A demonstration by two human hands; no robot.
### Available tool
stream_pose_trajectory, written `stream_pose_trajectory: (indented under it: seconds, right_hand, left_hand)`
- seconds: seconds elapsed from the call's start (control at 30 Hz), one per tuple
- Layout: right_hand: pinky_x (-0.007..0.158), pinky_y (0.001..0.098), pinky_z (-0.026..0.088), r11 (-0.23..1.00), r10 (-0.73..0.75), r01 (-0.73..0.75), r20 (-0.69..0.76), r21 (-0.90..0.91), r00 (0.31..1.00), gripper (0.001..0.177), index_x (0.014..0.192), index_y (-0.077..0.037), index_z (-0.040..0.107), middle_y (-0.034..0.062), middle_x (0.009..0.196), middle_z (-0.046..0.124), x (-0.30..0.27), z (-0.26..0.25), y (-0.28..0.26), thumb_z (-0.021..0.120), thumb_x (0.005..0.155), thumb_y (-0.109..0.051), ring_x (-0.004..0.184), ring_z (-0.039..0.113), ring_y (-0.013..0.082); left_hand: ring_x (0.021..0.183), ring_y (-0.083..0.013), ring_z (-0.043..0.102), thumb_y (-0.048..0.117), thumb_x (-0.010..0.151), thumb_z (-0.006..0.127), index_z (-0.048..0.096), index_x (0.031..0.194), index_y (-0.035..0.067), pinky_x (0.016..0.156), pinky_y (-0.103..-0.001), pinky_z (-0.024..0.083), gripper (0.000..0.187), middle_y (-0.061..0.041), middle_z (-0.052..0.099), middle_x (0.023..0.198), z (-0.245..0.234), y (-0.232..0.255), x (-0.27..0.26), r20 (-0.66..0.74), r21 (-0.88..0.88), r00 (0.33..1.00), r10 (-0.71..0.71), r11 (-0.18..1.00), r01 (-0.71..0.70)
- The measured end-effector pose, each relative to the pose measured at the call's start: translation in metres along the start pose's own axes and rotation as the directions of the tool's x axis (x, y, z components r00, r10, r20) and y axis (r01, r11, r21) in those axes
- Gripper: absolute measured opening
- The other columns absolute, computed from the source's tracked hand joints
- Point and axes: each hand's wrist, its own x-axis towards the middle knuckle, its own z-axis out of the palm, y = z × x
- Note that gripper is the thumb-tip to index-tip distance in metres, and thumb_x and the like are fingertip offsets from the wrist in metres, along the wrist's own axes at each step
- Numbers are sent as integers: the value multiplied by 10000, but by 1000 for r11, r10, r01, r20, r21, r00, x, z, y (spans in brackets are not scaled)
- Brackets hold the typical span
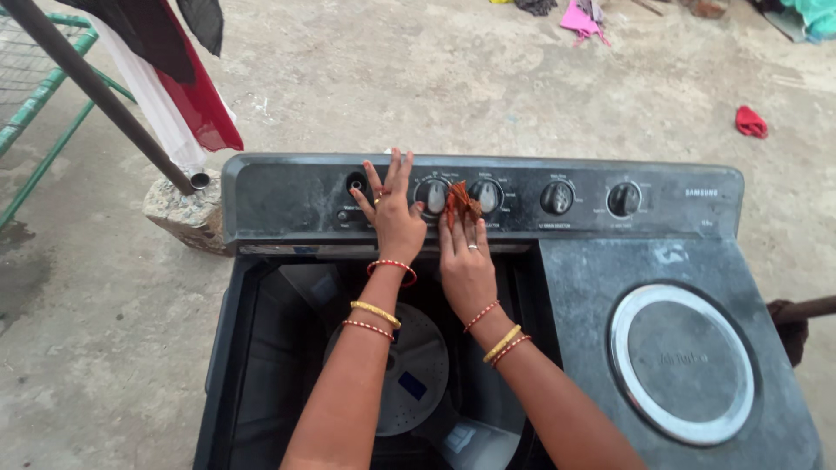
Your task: The person wipes the exterior surfaces, inner rim, and lids of a washing machine with a cloth.
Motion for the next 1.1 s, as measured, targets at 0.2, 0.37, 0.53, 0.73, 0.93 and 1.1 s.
stream_pose_trajectory:
  seconds: [0.2,0.37,0.53,0.73,0.93,1.1]
  right_hand:
    - [1246,491,283,998,-14,14,2,55,1000,520,1444,84,517,278,1522,494,13,4,7,533,956,-95,1442,468,357]
    - [1228,494,281,998,21,-19,-31,67,999,495,1403,74,554,244,1500,522,9,3,4,536,936,-91,1431,494,352]
    - [1244,484,297,995,34,-32,-23,95,999,505,1440,0,574,169,1459,602,-15,13,17,543,941,-66,1385,550,277]
    - [1203,518,323,982,179,-188,197,29,964,516,1417,-38,586,152,1379,644,-33,16,78,547,903,-20,1299,600,268]
    - [1209,480,323,982,191,-191,67,-5,979,557,1414,44,582,223,1430,611,-25,32,99,546,860,8,1354,570,317]
    - [1145,488,441,944,152,-110,-114,312,982,487,1330,-73,686,196,1324,681,11,34,116,527,890,61,1232,655,338]
  left_hand:
    - [1591,-325,16,16,789,756,467,1539,305,1233,-634,-89,855,65,304,1678,-3,7,2,8,62,1000,-22,998,22]
    - [1590,-331,26,2,793,741,599,1425,346,1233,-640,-85,733,55,303,1676,-7,10,-1,20,65,1000,-11,998,10]
    - [1578,-333,24,4,802,735,747,1178,464,1224,-630,-94,594,33,291,1667,-14,10,0,65,54,998,-7,999,4]
    - [1583,-339,24,-14,818,720,760,1162,459,1226,-635,-100,586,36,296,1669,-13,8,-2,61,49,998,9,999,-12]
    - [1585,-350,38,-46,807,720,786,1103,390,1233,-646,-98,530,29,354,1652,-12,12,-4,1,22,1000,30,999,-30]
    - [1576,-356,27,-45,785,731,795,1052,374,1219,-657,-106,502,33,372,1630,-11,15,-1,14,10,1000,-4,1000,4]
